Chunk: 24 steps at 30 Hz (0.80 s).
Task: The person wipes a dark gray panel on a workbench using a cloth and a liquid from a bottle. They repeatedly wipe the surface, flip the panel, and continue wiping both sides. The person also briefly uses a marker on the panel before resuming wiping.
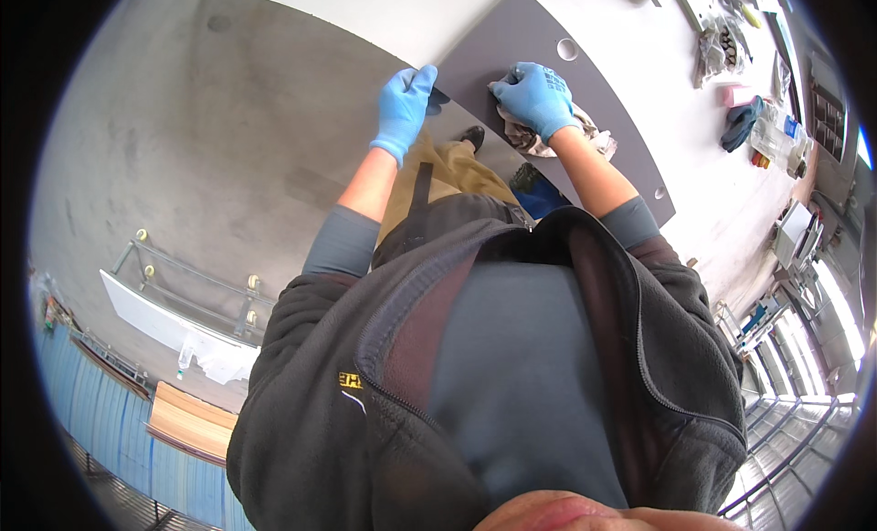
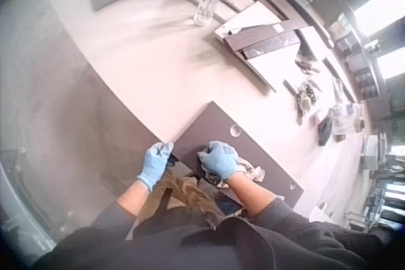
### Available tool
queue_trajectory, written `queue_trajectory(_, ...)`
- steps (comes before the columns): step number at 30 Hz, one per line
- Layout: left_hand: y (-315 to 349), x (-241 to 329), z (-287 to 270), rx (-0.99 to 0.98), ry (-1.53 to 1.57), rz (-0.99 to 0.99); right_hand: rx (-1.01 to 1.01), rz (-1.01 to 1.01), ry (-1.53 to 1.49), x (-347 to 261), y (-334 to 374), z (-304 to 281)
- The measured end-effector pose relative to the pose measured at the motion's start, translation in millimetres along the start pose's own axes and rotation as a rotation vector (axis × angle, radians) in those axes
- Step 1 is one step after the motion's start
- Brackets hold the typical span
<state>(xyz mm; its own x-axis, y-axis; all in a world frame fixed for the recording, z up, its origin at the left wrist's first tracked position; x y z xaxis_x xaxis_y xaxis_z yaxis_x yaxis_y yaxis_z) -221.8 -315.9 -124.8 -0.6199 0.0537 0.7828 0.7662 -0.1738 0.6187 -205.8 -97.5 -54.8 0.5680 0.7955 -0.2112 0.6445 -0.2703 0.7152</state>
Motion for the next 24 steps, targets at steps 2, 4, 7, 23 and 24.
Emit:
queue_trajectory(2,-0.7,-1.2,-0.4,0.000,0.001,0.001,0.000,0.012,-0.022,2.4,-0.7,0.1)
queue_trajectory(4,-0.2,-2.6,-0.5,0.002,0.019,-0.015,-0.031,0.018,-0.040,3.2,-1.0,1.6)
queue_trajectory(7,0.6,-3.3,-0.4,0.009,-0.009,-0.032,0.004,0.010,0.006,2.2,-0.8,1.5)
queue_trajectory(23,-1.2,-3.0,-1.2,-0.001,0.018,0.001,-0.008,-0.003,0.007,0.0,-4.4,-0.3)
queue_trajectory(24,-1.5,-3.6,-1.1,-0.010,0.025,-0.014,-0.020,-0.005,0.015,0.3,-4.9,0.0)
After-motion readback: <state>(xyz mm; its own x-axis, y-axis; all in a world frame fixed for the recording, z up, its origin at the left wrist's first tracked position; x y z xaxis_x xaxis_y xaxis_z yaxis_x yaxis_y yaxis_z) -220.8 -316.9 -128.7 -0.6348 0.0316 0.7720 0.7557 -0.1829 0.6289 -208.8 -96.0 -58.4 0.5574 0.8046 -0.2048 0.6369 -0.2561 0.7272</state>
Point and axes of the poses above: each hand's wrist, its own y-axis away from the middle knuckle, its own z-axis out of the palm, x = y × z, the point moved 3 cm from there along -y, towards the middle knuckle, and after that the axes turned 3 degrees about z, right-handed, at the moved point
